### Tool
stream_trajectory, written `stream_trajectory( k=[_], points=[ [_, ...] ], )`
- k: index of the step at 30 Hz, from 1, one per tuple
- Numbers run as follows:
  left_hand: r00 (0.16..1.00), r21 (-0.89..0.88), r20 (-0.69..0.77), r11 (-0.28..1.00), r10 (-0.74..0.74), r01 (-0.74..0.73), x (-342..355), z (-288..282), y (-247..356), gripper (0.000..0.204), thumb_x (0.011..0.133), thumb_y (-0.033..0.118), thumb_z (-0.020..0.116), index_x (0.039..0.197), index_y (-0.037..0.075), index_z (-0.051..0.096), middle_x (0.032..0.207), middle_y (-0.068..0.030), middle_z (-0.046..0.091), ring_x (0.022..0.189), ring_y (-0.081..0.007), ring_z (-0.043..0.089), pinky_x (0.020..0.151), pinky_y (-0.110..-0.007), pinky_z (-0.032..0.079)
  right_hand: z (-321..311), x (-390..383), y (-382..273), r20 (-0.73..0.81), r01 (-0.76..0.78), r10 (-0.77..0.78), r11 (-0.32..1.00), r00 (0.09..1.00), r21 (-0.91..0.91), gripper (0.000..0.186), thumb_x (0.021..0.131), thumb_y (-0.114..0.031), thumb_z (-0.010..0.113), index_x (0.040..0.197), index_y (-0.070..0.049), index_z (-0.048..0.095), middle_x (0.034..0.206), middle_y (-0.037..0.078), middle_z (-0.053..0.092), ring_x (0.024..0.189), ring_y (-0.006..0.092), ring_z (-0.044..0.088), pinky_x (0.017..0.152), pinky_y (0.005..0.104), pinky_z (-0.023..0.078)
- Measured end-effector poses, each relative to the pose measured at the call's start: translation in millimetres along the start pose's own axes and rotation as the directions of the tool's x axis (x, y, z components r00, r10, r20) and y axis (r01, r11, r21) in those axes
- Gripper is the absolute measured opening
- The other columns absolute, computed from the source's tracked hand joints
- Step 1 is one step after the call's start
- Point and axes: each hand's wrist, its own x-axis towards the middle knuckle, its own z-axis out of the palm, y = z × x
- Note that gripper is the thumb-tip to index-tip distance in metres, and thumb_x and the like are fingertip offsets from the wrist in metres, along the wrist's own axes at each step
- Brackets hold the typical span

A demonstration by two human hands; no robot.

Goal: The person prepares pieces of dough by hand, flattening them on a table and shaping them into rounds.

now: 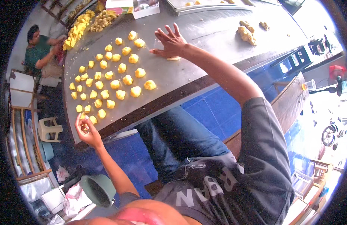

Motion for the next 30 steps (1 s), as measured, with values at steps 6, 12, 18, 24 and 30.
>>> stream_trajectory(
  k=[6, 12, 18, 24, 30],
  points=[
    [0.997, -0.093, -0.083, 0.996, -0.002, -0.006, 10, -8, -24, 0.024, 0.083, 0.004, 0.058, 0.107, 0.001, 0.057, 0.078, -0.0014, 0.053, 0.069, -0.0098, 0.045, 0.061, -0.024, 0.035, 3, -3, 1, 0.051, -0.14, 0.14, 0.99, 0.989, -0.003, 0.09, 0.081, -0.074, 0.021, 0.139, -0.005, 0.023, 0.143, 0.017, 0.021, 0.133, 0.041, 0.01, 0.106, 0.0587, -0.001],
    [0.996, -0.123, -0.075, 0.992, -0.044, 0.034, 12, -3, -29, 0.027, 0.084, 0.003, 0.056, 0.111, -0.001, 0.054, 0.08, -0.0015, 0.05, 0.071, -0.0093, 0.044, 0.063, -0.024, 0.035, 4, 6, 12, -0.013, -0.148, 0.148, 0.988, 0.989, -0.041, 0.083, 0.083, -0.07, 0.03, 0.137, -0.007, 0.025, 0.142, 0.017, 0.02, 0.133, 0.0403, 0.011, 0.105, 0.0591, -0.002],
    [0.996, -0.111, -0.038, 0.991, -0.078, 0.074, 12, -9, -35, 0.027, 0.084, 0.004, 0.057, 0.111, 0.0, 0.054, 0.079, -0.001, 0.049, 0.07, -0.009, 0.043, 0.062, -0.024, 0.035, -5, -3, -10, -0.014, -0.095, 0.094, 0.993, 0.995, -0.063, 0.081, 0.084, -0.068, 0.028, 0.135, -0.005, 0.029, 0.142, 0.016, 0.022, 0.132, 0.0403, 0.014, 0.105, 0.0604, 0.003],
    [0.996, -0.107, -0.039, 0.992, -0.079, 0.075, 12, -1, -24, 0.026, 0.084, 0.008, 0.058, 0.109, 0.002, 0.056, 0.075, -0.0008, 0.049, 0.068, -0.0087, 0.042, 0.06, -0.024, 0.035, 8, 4, -18, -0.147, -0.084, 0.078, 0.996, 0.986, -0.036, 0.076, 0.086, -0.065, 0.029, 0.133, -0.005, 0.032, 0.14, 0.016, 0.026, 0.131, 0.0378, 0.019, 0.105, 0.0601, 0.003],
    [0.995, -0.134, -0.009, 0.986, -0.101, 0.099, 8, -6, -31, 0.025, 0.085, 0.007, 0.057, 0.109, 0.001, 0.056, 0.075, -0.0006, 0.048, 0.068, -0.0088, 0.043, 0.06, -0.023, 0.035, 2, 2, -17, -0.044, -0.143, 0.152, 0.977, 0.987, 0.157, 0.081, 0.084, -0.068, 0.026, 0.137, -0.006, 0.028, 0.141, 0.016, 0.025, 0.131, 0.038, 0.016, 0.106, 0.0583, 0.002]
  ],
)
